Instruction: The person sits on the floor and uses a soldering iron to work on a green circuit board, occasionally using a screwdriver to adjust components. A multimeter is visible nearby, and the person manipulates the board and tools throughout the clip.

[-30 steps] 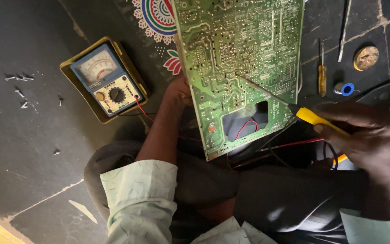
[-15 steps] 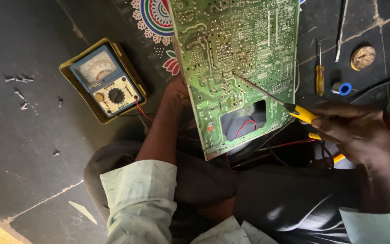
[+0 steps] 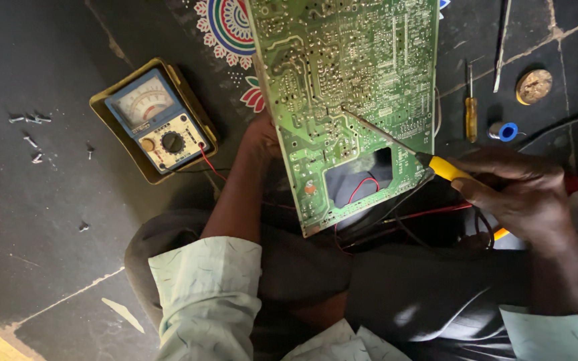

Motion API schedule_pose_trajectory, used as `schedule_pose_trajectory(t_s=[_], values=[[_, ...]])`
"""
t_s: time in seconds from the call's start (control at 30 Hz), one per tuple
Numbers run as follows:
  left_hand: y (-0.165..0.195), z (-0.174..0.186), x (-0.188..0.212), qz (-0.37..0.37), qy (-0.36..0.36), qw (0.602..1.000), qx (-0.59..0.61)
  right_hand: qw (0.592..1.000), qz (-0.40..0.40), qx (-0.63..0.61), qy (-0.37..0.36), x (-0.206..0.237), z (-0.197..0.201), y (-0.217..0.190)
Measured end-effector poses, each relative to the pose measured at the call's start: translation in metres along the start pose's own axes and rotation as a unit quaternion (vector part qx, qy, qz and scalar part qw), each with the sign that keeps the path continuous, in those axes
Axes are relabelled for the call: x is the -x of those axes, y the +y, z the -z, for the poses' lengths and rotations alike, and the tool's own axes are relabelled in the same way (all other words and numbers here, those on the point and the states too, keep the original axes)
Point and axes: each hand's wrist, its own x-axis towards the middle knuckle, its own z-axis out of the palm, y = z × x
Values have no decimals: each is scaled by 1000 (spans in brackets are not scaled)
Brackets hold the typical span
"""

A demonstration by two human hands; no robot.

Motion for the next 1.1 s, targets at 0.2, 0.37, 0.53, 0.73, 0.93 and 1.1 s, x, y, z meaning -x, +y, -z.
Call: schedule_pose_trajectory(t_s=[0.2,0.37,0.53,0.73,0.93,1.1], values=[[1,-1,-1,32,16,998,43,995,-10,-95,-12,-1,0,3],[-1,1,1,1,-7,999,37,1000,-14,5,14,1,-1,0],[1,0,0,2,-32,999,28,995,21,92,8,-3,1,-3],[0,-1,0,-3,-27,999,41,994,40,102,11,-3,2,-2],[-2,-6,-3,14,-23,997,69,996,14,91,23,-1,1,-5],[1,-14,-2,-24,37,997,61,996,-80,28,38,1,6,-7]])
